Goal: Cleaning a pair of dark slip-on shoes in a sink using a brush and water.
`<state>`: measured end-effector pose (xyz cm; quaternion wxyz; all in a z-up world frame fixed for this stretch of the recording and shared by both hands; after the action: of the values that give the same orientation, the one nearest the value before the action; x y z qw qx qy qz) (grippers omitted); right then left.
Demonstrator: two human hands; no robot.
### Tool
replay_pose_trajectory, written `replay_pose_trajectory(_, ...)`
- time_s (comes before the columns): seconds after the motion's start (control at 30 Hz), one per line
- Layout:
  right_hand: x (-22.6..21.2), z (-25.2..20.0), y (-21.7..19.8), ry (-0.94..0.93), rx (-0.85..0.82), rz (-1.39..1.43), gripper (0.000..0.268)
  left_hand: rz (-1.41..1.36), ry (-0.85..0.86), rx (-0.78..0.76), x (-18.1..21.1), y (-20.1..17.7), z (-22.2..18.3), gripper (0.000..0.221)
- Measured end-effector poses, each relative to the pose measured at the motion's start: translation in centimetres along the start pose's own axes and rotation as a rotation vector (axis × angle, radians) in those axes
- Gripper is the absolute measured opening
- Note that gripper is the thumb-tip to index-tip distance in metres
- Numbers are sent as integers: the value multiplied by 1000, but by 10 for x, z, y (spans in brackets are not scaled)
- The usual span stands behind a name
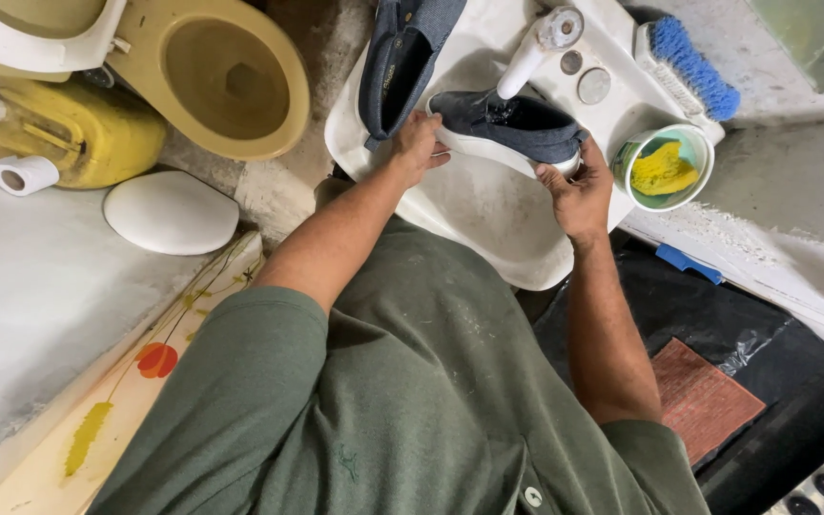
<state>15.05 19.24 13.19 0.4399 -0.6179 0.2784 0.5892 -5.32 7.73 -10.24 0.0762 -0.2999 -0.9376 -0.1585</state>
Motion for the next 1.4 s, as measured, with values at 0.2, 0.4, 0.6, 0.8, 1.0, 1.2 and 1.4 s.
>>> replay_pose_trajectory(0.2, -7, -5, 1, 26, 13, 11, 62, -125, -45, -23, -12, 1, 35, 52)
replay_pose_trajectory(0.4, 66, -47, -28, 209, 125, 100, 52, -184, 1, -31, -28, -8, 18, 92)
replay_pose_trajectory(0.6, 98, -75, -22, 554, 268, 506, 61, 9, 130, 14, -22, 0, -88, 100)
replay_pose_trajectory(0.8, 144, -69, 8, 793, 560, 825, 48, 525, 413, 136, 6, 15, -184, 96)
replay_pose_trajectory(1.0, 234, -79, 38, 811, 578, 908, 14, 663, 754, 104, 21, 35, -241, 89)
replay_pose_trajectory(1.2, 211, -29, 47, 722, 584, 601, 22, 953, 1262, 87, 19, 54, -287, 84)
replay_pose_trajectory(1.4, 166, 16, 74, 518, 366, 694, 37, 1036, 1181, 135, 15, 48, -289, 95)
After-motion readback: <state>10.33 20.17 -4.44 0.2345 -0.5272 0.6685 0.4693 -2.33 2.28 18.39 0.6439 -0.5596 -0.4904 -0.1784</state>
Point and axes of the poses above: each hand's wrist, its own z-axis towards the middle knuckle, its own y-axis out of the palm, x = y × z, the point moved 9 cm from there along z, towards the middle knuckle, and after that the axes turned 13 degrees about -y, right-handed, at the moved point
